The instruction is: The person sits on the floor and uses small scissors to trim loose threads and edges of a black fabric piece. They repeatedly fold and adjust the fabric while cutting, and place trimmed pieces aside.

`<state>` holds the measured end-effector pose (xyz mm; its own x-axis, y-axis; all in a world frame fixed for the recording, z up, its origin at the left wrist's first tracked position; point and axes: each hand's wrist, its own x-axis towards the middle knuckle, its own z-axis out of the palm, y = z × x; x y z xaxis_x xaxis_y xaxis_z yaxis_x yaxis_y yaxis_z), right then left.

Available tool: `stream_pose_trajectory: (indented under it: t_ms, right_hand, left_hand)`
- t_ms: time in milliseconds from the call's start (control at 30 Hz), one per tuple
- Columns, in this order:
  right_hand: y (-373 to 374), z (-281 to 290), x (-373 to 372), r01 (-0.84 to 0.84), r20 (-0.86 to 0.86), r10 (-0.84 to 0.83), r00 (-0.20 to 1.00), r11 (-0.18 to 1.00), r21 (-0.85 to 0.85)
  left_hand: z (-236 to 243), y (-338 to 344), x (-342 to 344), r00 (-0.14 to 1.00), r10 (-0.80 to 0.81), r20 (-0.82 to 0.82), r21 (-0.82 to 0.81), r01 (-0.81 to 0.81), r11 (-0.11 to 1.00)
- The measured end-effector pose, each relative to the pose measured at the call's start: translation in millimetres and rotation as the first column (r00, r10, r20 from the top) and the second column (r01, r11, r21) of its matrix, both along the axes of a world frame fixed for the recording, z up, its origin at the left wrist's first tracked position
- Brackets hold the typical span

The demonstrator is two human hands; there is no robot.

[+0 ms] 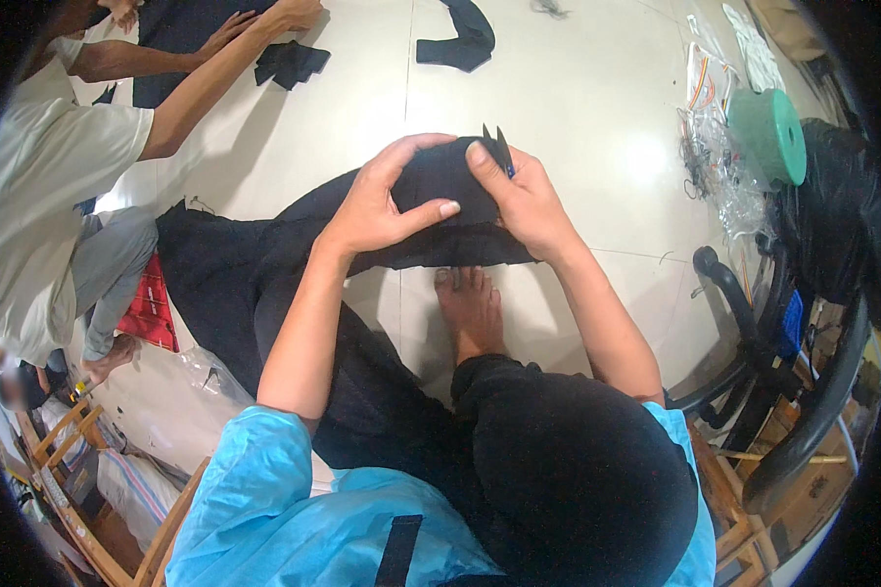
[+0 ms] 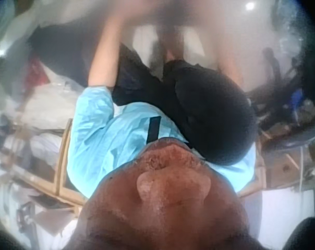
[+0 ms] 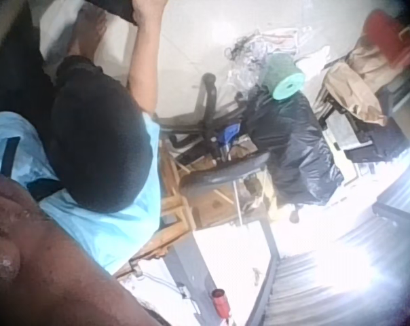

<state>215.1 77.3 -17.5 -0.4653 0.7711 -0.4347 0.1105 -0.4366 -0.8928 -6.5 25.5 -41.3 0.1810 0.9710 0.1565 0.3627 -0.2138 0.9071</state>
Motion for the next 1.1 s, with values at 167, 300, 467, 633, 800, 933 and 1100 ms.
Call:
stream_pose_trajectory:
  t_ms: [167, 300, 467, 633, 800, 933, 1100]
  right_hand:
    - [20, -1, -10, 0.195, 0.022, -0.197, 0.980, 0.943, -0.269]
    - [24, -2, -12, 0.211, -0.050, -0.248, 0.968, 0.901, -0.378]
    - [10, -13, -6, 0.078, -0.156, -0.066, 0.985, 0.995, 0.067]
    - [10, -11, -10, -0.018, 0.038, 0.007, 0.999, 0.959, 0.281]
    - [13, -10, -5, 0.037, 0.049, -0.037, 0.998, 0.999, 0.007]
    - [11, -17, -9, 0.135, 0.007, -0.135, 0.991, 0.986, -0.094]
    - [4, -7, -10, 0.145, 0.017, -0.144, 0.989, 0.984, -0.103]
  left_hand:
    - [5, 0, 10, 0.998, -0.021, -0.058, 0.026, 0.023, 0.999]
    - [-8, 0, 3, 0.997, 0.048, -0.059, 0.059, -0.045, 0.997]
    - [-1, 4, -6, 0.978, 0.189, 0.085, -0.254, -0.162, 0.953]
    - [-12, 2, -3, 0.912, 0.264, 0.313, -0.394, -0.128, 0.910]
    - [-14, 4, 0, 0.906, 0.265, 0.331, -0.437, -0.102, 0.894]
    - [-12, 5, -5, 0.890, 0.284, 0.357, -0.366, -0.146, 0.919]
    - [6, 1, 4, 0.957, 0.222, 0.187, -0.245, -0.173, 0.954]
